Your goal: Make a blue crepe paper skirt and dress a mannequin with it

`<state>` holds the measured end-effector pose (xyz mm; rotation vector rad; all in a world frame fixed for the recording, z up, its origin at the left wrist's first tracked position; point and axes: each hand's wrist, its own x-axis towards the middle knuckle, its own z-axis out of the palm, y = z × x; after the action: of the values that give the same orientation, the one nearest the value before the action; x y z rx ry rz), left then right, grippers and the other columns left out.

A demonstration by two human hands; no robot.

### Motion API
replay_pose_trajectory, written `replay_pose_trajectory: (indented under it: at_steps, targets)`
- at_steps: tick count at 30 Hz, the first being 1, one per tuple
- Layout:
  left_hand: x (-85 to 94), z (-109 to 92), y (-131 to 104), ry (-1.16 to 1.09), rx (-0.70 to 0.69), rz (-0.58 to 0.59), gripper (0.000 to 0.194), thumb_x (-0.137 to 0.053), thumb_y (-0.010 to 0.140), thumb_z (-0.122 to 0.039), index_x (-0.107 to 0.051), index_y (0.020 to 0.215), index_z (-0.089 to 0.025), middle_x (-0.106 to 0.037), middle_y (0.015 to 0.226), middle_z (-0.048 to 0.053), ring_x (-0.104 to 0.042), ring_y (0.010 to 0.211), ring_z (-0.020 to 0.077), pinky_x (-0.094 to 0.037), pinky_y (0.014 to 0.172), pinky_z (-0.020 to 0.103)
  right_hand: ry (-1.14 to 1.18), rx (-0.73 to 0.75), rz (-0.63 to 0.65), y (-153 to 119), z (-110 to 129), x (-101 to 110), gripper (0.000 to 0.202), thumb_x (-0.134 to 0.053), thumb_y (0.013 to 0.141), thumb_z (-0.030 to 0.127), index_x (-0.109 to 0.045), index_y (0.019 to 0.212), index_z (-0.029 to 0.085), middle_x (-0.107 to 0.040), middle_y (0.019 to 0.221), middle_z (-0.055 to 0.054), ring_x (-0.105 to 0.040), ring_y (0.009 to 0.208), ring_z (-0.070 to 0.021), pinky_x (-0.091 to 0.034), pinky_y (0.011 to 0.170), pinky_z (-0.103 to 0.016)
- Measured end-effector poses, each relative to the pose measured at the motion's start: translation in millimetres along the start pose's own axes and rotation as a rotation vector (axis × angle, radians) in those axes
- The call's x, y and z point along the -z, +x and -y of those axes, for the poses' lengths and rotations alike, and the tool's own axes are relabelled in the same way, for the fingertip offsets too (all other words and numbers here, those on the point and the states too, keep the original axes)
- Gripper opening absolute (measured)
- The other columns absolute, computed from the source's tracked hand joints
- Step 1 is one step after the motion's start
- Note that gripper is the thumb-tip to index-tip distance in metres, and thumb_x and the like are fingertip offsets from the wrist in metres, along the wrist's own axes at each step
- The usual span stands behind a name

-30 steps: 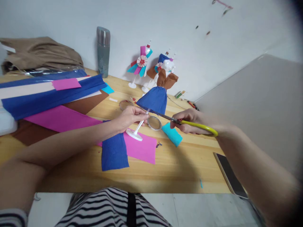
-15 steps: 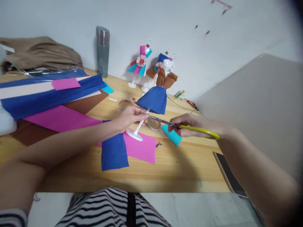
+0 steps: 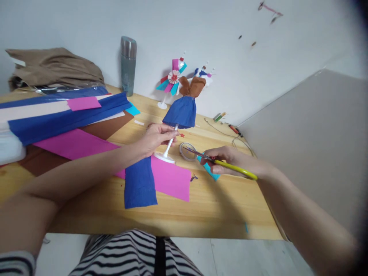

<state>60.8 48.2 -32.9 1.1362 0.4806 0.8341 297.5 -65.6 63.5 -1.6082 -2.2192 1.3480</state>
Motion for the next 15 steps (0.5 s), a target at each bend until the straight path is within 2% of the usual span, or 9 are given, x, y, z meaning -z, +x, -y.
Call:
replay_pose_trajectory:
  at_steps: [6, 10, 12, 15]
  targets:
    - [10.8, 4.9, 12.6, 0.027, -0.086, -0.049, 0.018, -0.077, 0.077, -0.028, -0.072, 0.075, -0.012, -0.068, 0.070, 0.003, -0.057, 0.057, 0.0090, -0.050, 0.061, 0.026, 0.036, 0.039, -0.051, 4.3, -8.5, -12.5, 0.057, -0.064, 0.084, 0.067, -0.068, 0.098, 0.012, -0.056, 0.074, -0.002, -0.046, 0.064, -0.0128, -0.039, 0.055, -0.026]
    - [20.9, 2.7, 21.9, 0.129, -0.139, -0.185, 0.009, -0.074, 0.074, -0.019, -0.070, 0.070, -0.013, -0.066, 0.064, 0.001, -0.055, 0.055, 0.0089, -0.046, 0.059, 0.023, 0.060, 0.033, -0.116, 10.4, -12.2, -23.8, 0.058, -0.062, 0.084, 0.068, -0.068, 0.097, 0.011, -0.056, 0.071, -0.002, -0.048, 0.062, -0.0143, -0.040, 0.056, -0.028]
    - [29.8, 3.1, 27.0, 0.172, -0.155, -0.271, 0.003, -0.073, 0.072, -0.014, -0.071, 0.072, -0.013, -0.069, 0.067, 0.002, -0.059, 0.060, 0.0106, -0.047, 0.063, 0.024, 0.077, 0.021, -0.130, 15.1, -16.3, -31.5, 0.057, -0.063, 0.083, 0.068, -0.067, 0.095, 0.012, -0.058, 0.072, -0.003, -0.051, 0.062, -0.0155, -0.041, 0.057, -0.028]
    - [47.3, 7.3, 34.9, 0.247, -0.158, -0.345, 0.006, -0.074, 0.071, -0.014, -0.072, 0.077, -0.012, -0.072, 0.073, 0.003, -0.061, 0.066, 0.0123, -0.048, 0.067, 0.025, 0.103, 0.014, -0.163, 23.9, -25.7, -44.0, 0.055, -0.065, 0.082, 0.066, -0.066, 0.094, 0.012, -0.060, 0.073, -0.004, -0.054, 0.063, -0.0162, -0.043, 0.058, -0.029]
